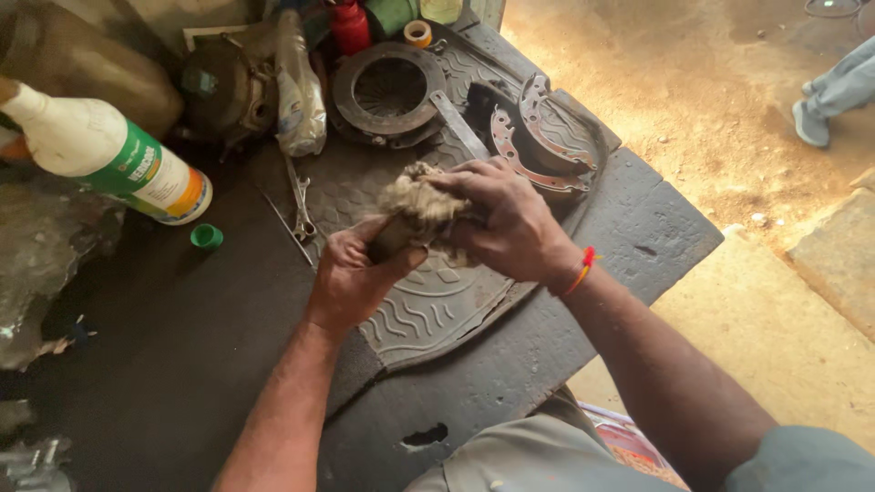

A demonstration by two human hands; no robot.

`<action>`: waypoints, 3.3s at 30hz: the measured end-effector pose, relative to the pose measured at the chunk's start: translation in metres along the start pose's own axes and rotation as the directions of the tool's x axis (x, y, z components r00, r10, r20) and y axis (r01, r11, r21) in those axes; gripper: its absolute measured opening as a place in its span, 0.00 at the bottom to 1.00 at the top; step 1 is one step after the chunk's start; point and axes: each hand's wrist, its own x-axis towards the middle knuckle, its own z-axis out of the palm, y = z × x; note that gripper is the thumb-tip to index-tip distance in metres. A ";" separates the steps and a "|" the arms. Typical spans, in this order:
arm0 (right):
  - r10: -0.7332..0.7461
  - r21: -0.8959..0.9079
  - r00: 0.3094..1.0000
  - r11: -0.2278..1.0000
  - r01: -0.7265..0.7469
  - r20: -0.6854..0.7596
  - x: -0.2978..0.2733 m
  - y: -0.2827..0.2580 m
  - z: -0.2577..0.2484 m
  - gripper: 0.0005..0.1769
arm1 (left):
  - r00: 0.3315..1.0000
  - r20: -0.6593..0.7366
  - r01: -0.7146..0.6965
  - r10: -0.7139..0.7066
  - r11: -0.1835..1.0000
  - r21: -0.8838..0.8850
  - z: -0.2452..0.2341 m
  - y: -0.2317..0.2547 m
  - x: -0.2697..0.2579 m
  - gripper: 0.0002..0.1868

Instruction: The person rubs brake shoes with a cloth to remove dust and debris on a workbench.

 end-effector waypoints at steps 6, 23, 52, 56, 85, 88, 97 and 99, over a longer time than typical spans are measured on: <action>0.350 0.147 0.934 0.922 -0.357 0.074 -0.003 -0.006 0.005 0.15 | 0.994 0.108 -0.003 0.007 0.999 -0.041 0.002 -0.002 -0.003 0.12; 0.477 0.645 0.802 0.494 -0.583 0.359 -0.006 0.013 0.009 0.21 | 0.995 0.094 -0.025 0.031 0.998 -0.060 -0.011 -0.006 0.017 0.15; 0.602 0.579 0.771 0.710 -0.400 -0.206 -0.064 -0.012 0.056 0.14 | 0.590 -0.431 0.129 -0.682 0.607 -0.785 0.046 -0.012 -0.025 0.35; 0.519 0.487 0.838 0.783 -0.386 -0.171 -0.075 -0.022 0.068 0.17 | 0.611 -0.483 0.113 -0.628 0.673 -0.731 0.045 -0.005 -0.008 0.43; 0.072 -0.028 0.933 0.997 -0.066 0.354 -0.012 -0.006 0.098 0.11 | 0.857 -0.511 0.004 -0.069 0.992 -0.126 -0.006 -0.081 0.016 0.27; -0.031 -0.045 0.887 0.997 0.058 0.460 -0.013 -0.008 0.072 0.07 | 0.852 -0.507 0.015 -0.130 0.974 -0.224 -0.005 -0.084 0.018 0.21; 0.258 -0.053 0.943 0.966 -0.252 0.210 0.012 -0.025 0.090 0.11 | 0.871 -0.485 -0.063 0.074 0.997 0.040 -0.008 -0.106 0.017 0.20; 0.129 -0.070 0.945 0.991 -0.113 0.301 0.003 -0.028 0.097 0.10 | 0.915 -0.395 -0.057 -0.078 0.946 -0.319 -0.010 -0.106 0.018 0.23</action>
